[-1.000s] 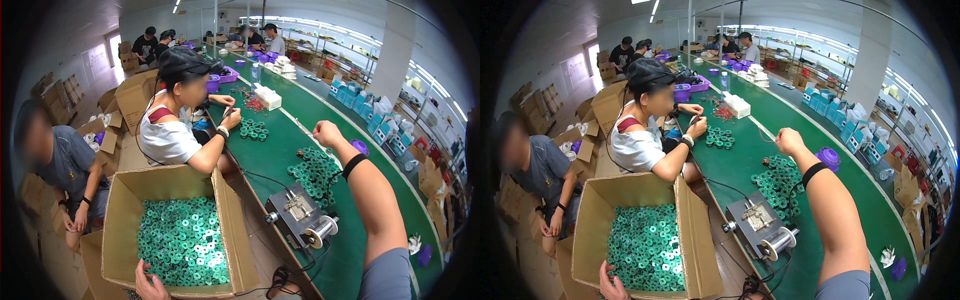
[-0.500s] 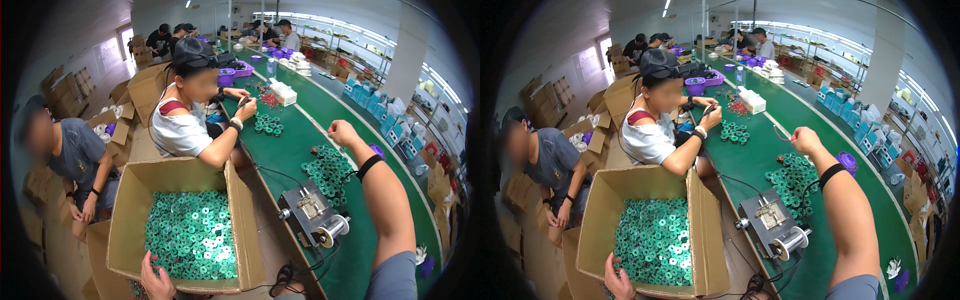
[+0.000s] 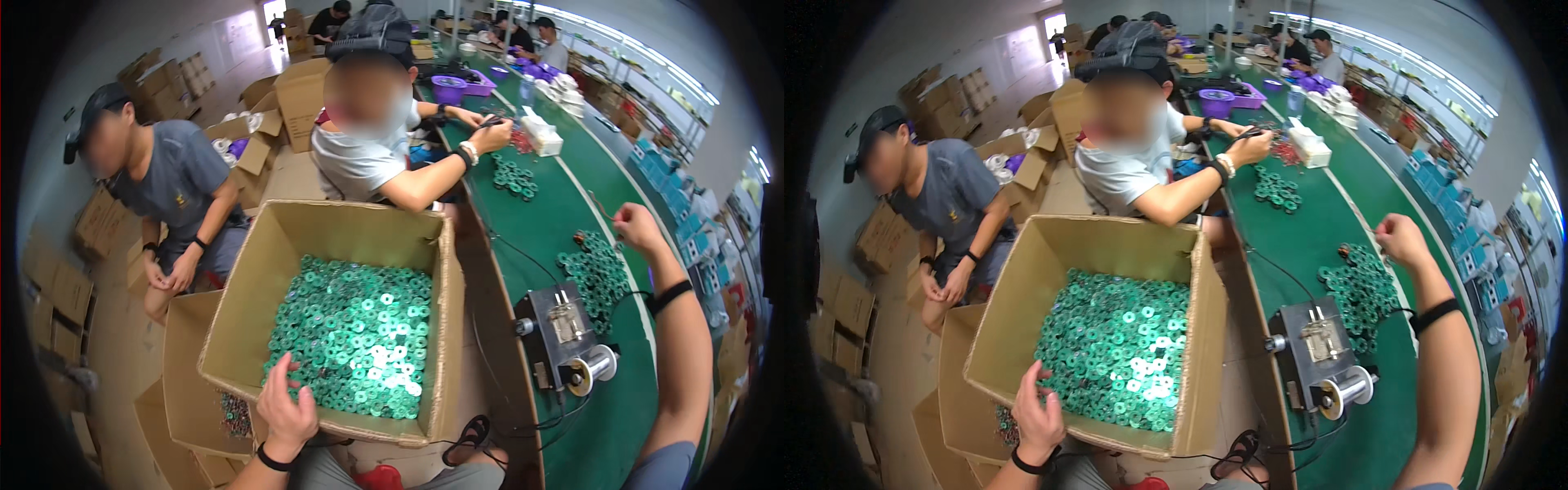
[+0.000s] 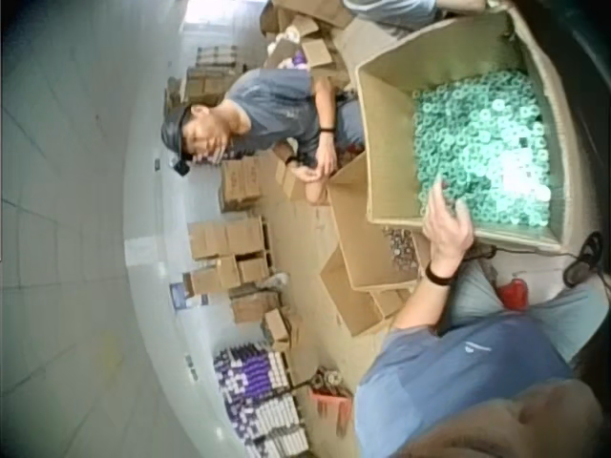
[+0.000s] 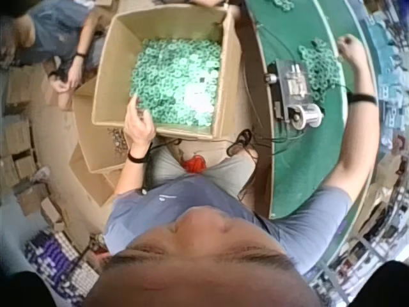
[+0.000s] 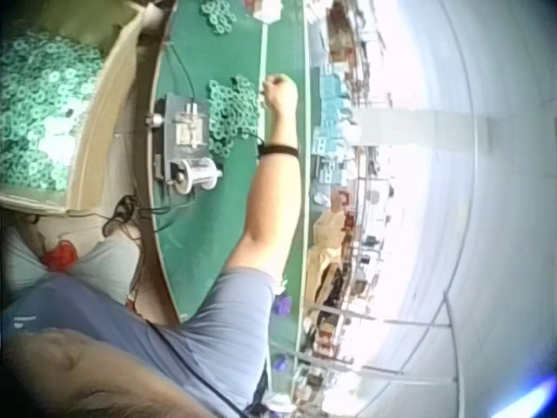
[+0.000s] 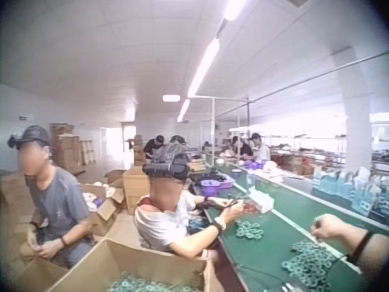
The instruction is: The person assembles and sorts small electronic modules, green plastic components, purple plastic housings, and wiring at a factory workbench and into cardboard boxes on the floor. The assembly involves using a small hand press and a soldering iron.
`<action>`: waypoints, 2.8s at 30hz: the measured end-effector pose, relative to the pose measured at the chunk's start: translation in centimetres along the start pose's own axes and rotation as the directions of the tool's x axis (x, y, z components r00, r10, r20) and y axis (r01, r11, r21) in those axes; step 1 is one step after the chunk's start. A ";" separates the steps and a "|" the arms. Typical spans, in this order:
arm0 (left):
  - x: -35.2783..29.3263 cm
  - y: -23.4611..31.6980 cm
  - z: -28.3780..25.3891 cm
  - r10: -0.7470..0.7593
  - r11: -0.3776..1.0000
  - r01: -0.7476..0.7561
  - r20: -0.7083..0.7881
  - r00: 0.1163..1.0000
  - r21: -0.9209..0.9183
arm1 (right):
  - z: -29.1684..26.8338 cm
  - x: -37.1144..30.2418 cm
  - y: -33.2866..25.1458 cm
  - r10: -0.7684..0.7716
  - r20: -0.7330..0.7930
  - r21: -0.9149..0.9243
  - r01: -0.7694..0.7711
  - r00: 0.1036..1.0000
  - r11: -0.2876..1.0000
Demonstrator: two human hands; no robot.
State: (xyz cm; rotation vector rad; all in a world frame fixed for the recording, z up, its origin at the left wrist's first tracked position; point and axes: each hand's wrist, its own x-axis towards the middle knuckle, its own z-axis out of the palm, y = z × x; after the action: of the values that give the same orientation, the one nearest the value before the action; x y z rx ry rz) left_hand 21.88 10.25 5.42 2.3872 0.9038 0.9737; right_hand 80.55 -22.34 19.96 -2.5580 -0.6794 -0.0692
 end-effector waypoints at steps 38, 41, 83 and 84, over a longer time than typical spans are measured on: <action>-33.2 -32.8 -39.2 -0.956 -0.022 0.232 0.089 0.281 -0.972 | 13.2 -55.3 -44.6 -0.698 0.500 0.330 0.632 0.513 0.701; -40.2 -39.4 -39.8 -0.933 -0.268 0.250 0.315 0.174 -0.931 | 11.2 -53.1 -42.7 -0.657 0.530 0.340 0.575 0.536 0.744; 0.2 3.7 0.3 0.039 0.999 -0.046 0.259 0.965 0.022 | 14.4 6.5 -2.0 -0.112 0.109 -0.513 0.153 0.988 0.845; 0.3 3.8 0.3 0.068 0.997 -0.075 0.258 0.964 0.020 | 14.2 6.2 -2.2 -0.108 0.151 -0.520 0.172 0.983 0.837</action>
State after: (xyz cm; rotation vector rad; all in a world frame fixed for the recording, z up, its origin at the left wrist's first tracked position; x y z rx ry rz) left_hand 23.84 7.77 7.58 2.5124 0.7442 0.6577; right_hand 83.84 -11.14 9.48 -3.0548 -1.0124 -0.1832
